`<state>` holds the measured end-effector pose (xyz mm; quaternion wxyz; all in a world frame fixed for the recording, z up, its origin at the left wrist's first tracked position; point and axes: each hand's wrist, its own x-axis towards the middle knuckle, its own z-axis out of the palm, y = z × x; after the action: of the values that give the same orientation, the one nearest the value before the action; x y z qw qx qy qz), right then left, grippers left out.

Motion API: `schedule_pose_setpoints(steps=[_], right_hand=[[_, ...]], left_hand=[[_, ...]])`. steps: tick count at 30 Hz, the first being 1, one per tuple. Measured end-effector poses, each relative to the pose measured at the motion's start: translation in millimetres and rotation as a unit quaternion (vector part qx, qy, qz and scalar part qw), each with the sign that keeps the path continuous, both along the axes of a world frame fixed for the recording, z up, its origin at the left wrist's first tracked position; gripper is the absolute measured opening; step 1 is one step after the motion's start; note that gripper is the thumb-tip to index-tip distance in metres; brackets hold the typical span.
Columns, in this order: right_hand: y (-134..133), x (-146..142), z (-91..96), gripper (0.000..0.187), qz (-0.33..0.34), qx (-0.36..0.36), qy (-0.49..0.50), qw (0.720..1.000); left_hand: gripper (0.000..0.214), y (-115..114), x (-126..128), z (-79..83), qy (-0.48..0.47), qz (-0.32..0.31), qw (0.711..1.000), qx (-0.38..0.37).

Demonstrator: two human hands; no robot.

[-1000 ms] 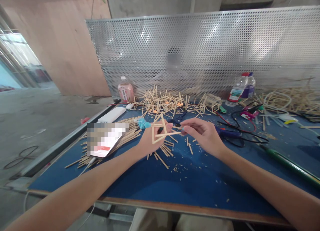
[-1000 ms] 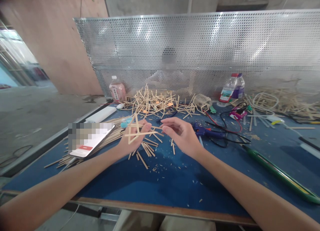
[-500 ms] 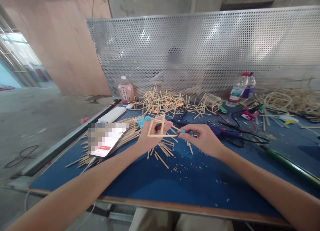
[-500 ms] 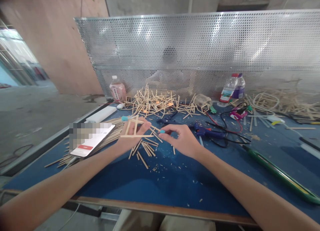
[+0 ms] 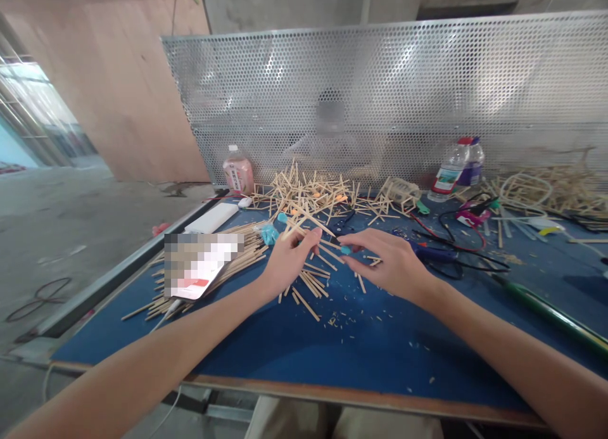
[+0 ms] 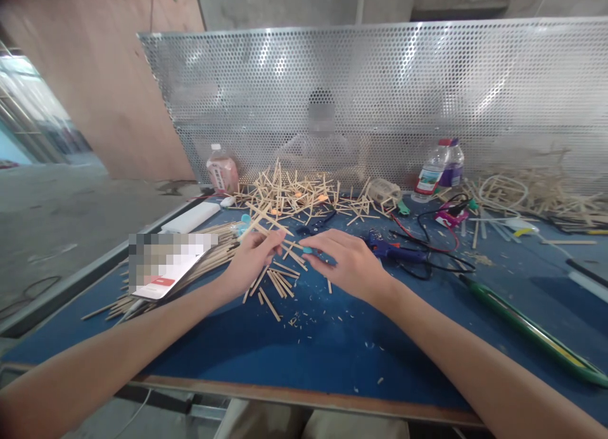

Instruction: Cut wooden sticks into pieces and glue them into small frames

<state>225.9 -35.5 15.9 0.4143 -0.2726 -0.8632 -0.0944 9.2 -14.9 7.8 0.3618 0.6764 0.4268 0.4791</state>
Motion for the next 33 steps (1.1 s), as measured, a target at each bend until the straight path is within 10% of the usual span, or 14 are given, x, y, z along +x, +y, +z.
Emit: schedule_pose_setpoints(steps=[10, 19, 27, 33], right_hand=[[-4.2, -3.1, -1.4, 0.016, -0.017, -0.049, 0.068, 0.996], [-0.8, -7.1, -5.3, 0.011, -0.042, -0.133, 0.144, 0.980], [1.5, 0.7, -2.0, 0.019, 0.045, -0.002, 0.052, 0.998], [-3.7, -1.8, -1.7, 0.010, -0.030, -0.069, 0.104, 0.992]], left_hand=[[0.042, -5.3, 8.3, 1.4, -0.174, -0.148, 0.934, -0.274], [0.047, -2.4, 2.9, -6.7, -0.064, -0.091, 0.993, -0.044], [0.047, -3.1, 5.4, 1.2, -0.179, -0.186, 0.934, -0.248], [0.049, -0.4, 4.4, 0.4, -0.186, -0.203, 0.936, -0.220]])
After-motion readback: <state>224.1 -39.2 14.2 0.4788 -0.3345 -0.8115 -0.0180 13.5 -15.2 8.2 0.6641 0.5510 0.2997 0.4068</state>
